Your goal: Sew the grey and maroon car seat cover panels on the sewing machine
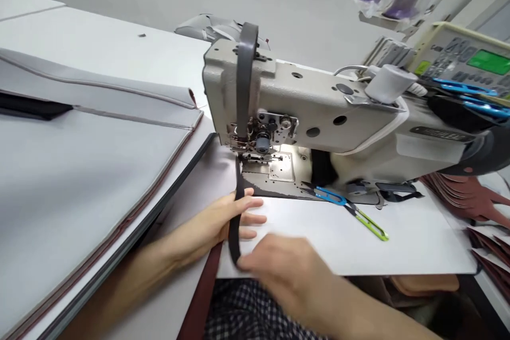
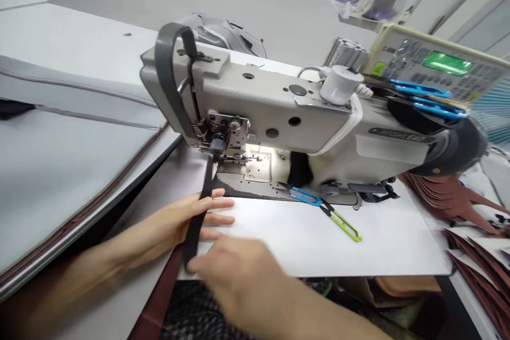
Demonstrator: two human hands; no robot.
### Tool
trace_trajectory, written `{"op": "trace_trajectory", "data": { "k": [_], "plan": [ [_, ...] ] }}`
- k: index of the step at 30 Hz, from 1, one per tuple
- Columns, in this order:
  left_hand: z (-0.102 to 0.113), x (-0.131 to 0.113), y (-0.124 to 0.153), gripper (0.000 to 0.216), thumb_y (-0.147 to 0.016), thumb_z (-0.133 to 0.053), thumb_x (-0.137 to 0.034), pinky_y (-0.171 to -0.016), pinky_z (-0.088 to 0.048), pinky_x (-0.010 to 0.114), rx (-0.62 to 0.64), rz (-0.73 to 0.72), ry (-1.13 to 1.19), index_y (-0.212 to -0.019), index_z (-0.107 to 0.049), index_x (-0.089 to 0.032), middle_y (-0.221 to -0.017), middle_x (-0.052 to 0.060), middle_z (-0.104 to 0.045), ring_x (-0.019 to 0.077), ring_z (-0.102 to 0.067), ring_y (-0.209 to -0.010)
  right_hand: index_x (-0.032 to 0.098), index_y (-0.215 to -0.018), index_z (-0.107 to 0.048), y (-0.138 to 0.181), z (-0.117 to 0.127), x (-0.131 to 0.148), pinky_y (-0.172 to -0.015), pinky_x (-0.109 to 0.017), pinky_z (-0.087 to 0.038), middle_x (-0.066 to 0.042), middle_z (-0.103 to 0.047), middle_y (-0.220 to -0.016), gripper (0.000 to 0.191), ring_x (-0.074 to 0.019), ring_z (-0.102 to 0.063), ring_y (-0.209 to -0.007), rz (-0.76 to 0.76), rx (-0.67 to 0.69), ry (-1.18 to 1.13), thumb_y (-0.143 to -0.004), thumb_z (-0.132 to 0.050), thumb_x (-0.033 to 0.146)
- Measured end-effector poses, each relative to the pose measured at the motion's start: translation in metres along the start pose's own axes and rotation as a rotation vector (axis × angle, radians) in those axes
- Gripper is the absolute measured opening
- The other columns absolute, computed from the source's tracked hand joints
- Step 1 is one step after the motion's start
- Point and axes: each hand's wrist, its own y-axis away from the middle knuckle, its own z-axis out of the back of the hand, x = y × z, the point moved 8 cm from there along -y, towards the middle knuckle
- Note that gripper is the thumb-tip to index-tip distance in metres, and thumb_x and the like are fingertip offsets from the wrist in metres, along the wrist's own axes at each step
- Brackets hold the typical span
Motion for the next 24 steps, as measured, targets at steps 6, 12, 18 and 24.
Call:
{"op": "trace_trajectory", "data": {
  "k": [6,12,18,24],
  "plan": [
    [0.018,-0.009,0.011,0.026,-0.099,-0.041,-0.044,-0.058,-0.053,0.025,-0.265,-0.253,-0.191,-0.104,-0.047,-0.019,-0.089,0.004,-0.067,0.0117,-0.062,-0.064,0.02,-0.087,-0.077,-0.011,-0.009,-0.003,-0.083,-0.018,-0.054,-0.005,-0.068,-0.102,0.01,-0.0102,-0.066,-0.088,-0.168,-0.231,-0.253,-0.09,-0.068,0.024],
    [-0.003,-0.019,0.034,0.027,-0.099,-0.044,-0.042,-0.074,-0.049,0.024,-0.16,-0.346,-0.447,-0.098,-0.059,-0.02,-0.088,0.0,-0.069,0.013,-0.064,-0.081,0.022,-0.081,-0.076,-0.014,0.026,-0.047,-0.068,-0.021,-0.056,-0.006,-0.074,-0.096,0.006,-0.0178,-0.069,-0.097,-0.378,-0.518,-0.452,-0.083,-0.071,0.018],
    [-0.008,-0.012,0.032,0.029,-0.1,-0.04,-0.039,-0.065,-0.047,0.02,-0.097,-0.246,-0.495,-0.093,-0.06,-0.02,-0.082,-0.002,-0.069,0.0108,-0.062,-0.072,0.021,-0.076,-0.073,-0.012,0.024,-0.048,-0.068,-0.022,-0.056,-0.003,-0.076,-0.09,0.007,-0.0158,-0.07,-0.088,-0.416,-0.557,-0.5,-0.08,-0.071,0.016],
    [-0.008,-0.014,0.033,0.029,-0.101,-0.038,-0.037,-0.07,-0.048,0.019,-0.079,-0.296,-0.486,-0.104,-0.062,-0.02,-0.087,-0.001,-0.07,0.0107,-0.064,-0.078,0.021,-0.076,-0.073,-0.013,0.026,-0.048,-0.07,-0.021,-0.056,-0.001,-0.074,-0.086,0.011,-0.0141,-0.069,-0.088,-0.388,-0.543,-0.47,-0.081,-0.071,0.012]
  ]
}}
